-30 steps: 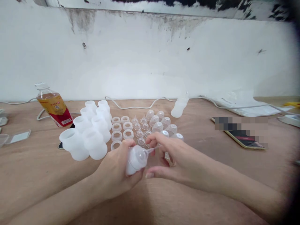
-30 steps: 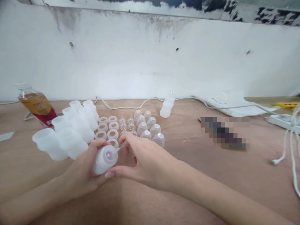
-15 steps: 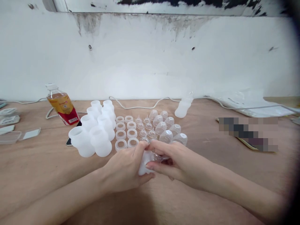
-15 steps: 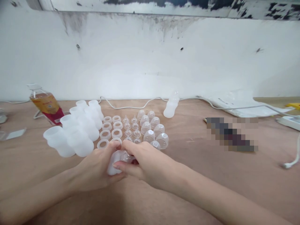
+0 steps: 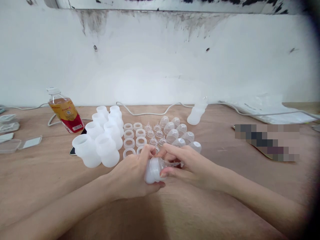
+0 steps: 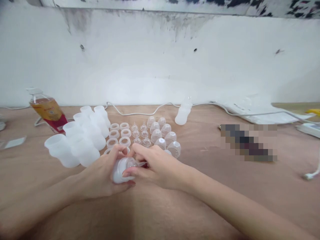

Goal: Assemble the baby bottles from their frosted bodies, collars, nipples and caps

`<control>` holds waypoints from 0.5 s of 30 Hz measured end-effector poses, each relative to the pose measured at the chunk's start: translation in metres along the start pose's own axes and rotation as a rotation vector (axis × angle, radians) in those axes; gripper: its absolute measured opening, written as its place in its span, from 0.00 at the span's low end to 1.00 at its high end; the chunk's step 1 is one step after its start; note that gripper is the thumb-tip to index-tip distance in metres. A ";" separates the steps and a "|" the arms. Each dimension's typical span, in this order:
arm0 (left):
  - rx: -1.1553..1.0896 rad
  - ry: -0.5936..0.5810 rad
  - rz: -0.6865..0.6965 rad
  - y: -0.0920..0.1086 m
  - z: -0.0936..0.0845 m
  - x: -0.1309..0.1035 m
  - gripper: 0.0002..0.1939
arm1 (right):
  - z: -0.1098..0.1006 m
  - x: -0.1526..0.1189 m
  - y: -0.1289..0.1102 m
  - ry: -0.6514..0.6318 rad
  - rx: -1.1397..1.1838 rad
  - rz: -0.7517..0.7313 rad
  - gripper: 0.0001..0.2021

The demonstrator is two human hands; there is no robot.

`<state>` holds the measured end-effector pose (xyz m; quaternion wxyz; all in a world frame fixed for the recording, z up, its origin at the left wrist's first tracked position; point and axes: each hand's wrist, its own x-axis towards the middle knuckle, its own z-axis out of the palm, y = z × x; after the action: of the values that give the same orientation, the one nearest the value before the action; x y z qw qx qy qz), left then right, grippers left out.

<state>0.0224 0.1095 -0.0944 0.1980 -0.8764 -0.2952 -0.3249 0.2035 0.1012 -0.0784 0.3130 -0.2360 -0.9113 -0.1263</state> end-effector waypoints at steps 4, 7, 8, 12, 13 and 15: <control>0.004 0.004 0.073 0.000 0.004 0.000 0.25 | 0.000 -0.003 -0.013 -0.027 -0.228 0.078 0.18; 0.035 -0.011 0.081 -0.002 0.004 -0.001 0.26 | 0.001 -0.004 -0.014 -0.085 -0.243 0.009 0.17; 0.030 -0.017 0.082 -0.003 0.004 -0.001 0.27 | 0.000 -0.004 -0.012 -0.099 -0.264 -0.031 0.17; -0.090 0.002 0.076 -0.004 -0.002 0.000 0.30 | -0.007 -0.006 -0.006 -0.049 -0.545 -0.298 0.10; -0.120 0.012 0.059 -0.003 -0.003 0.000 0.30 | -0.009 -0.006 -0.006 -0.029 -0.580 -0.345 0.12; -0.150 0.031 0.011 -0.001 -0.004 0.000 0.30 | -0.010 -0.005 -0.007 0.014 -0.504 -0.304 0.12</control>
<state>0.0193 0.1081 -0.0913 0.1381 -0.8853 -0.2619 -0.3586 0.2085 0.0893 -0.0742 0.2283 -0.1663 -0.8738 -0.3957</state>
